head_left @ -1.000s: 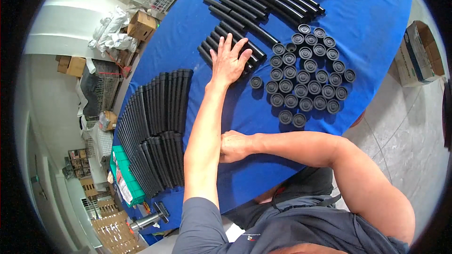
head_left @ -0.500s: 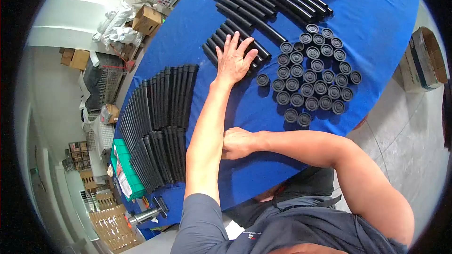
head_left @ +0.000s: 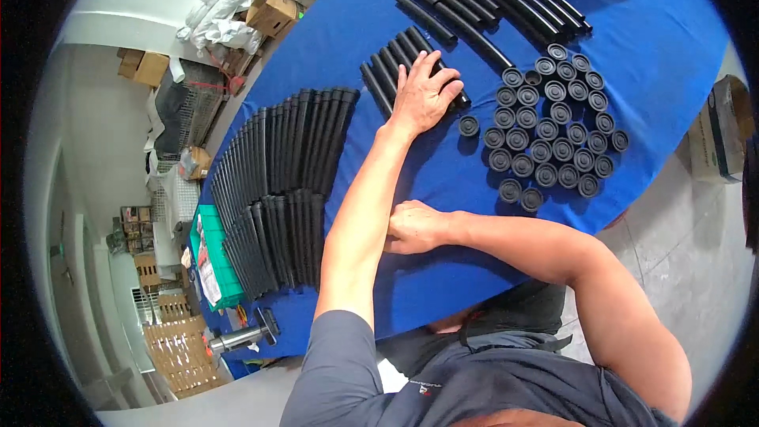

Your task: Manually assemble a cap onto a long cylindrical black part.

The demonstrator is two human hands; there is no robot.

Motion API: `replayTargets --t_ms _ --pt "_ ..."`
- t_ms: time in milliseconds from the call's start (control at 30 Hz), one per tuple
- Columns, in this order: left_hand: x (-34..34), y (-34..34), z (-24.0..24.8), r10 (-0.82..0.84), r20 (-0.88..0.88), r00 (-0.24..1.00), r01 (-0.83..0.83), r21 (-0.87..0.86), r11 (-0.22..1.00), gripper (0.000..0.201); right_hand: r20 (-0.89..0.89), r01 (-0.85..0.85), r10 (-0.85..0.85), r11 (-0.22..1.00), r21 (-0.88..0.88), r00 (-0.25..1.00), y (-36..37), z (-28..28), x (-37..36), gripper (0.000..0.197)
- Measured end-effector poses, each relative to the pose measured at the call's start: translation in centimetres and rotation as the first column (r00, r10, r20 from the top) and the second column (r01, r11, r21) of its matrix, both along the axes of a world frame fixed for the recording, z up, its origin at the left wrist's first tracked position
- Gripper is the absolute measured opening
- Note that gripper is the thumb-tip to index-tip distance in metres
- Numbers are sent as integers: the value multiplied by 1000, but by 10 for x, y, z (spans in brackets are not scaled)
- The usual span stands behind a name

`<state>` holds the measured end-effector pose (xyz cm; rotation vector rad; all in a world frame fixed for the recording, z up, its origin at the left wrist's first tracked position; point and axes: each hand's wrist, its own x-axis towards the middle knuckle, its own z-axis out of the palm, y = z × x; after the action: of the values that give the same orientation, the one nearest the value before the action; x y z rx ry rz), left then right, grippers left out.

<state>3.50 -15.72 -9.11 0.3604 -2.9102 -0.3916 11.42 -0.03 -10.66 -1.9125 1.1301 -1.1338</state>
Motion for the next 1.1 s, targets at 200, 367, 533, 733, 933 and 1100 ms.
replayTargets --t_ms 200,367,533,733,933,1100 --pt "12 -1 1 -43 -25 999 43 -28 999 42 -61 27 -26 1000 8 998 1 3 -1 28" --pt "20 2 1 -69 -35 997 68 -22 997 36 -52 17 -17 1000 7 998 0 3 0 28" --pt "32 6 1 -93 -22 995 92 -22 995 33 -25 16 -16 999 -36 1000 -1 -4 2 28" --pt "43 5 4 -157 -21 987 156 -11 988 29 -88 -13 11 1000 -18 996 2 5 -4 30" --pt "54 13 7 -195 -30 980 195 -1 981 30 -126 -42 38 999 -34 991 3 3 -2 31" --pt "63 21 8 -232 -22 972 232 -6 973 32 -146 -41 38 999 -22 989 6 4 -2 31"
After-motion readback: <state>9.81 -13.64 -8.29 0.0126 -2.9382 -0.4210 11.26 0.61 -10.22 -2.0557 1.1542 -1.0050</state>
